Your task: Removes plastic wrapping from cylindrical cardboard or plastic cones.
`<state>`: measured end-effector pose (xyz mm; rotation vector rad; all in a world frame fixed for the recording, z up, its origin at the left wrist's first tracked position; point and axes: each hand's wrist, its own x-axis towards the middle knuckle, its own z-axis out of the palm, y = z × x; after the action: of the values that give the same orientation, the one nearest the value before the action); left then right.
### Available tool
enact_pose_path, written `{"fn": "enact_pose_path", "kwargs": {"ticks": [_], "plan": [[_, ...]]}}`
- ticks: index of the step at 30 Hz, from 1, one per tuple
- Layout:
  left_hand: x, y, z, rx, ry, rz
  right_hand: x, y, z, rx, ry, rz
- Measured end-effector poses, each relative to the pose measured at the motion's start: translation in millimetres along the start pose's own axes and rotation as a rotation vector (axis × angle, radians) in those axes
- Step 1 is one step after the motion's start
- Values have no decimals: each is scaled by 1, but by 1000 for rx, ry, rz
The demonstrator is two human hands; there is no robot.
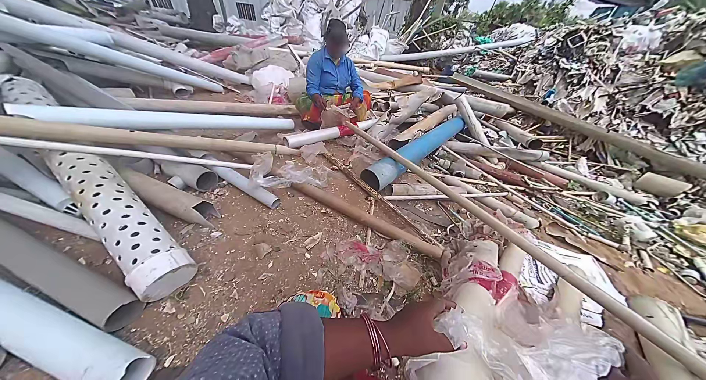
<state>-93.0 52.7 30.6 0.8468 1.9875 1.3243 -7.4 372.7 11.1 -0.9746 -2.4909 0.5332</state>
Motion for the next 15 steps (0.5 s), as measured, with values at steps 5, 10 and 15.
{"fn": "enact_pose_path", "kwargs": {"ticks": [5,10,15], "plan": [[2,-7,7,-40,85,163,-45,-58,-14,372,323,-399],[-3,-12,12,19,188,283,-97,-104,-6,606,-17,-581],[-6,-24,21,35,204,480,-120,-116,-10,748,-353,-486]]}}
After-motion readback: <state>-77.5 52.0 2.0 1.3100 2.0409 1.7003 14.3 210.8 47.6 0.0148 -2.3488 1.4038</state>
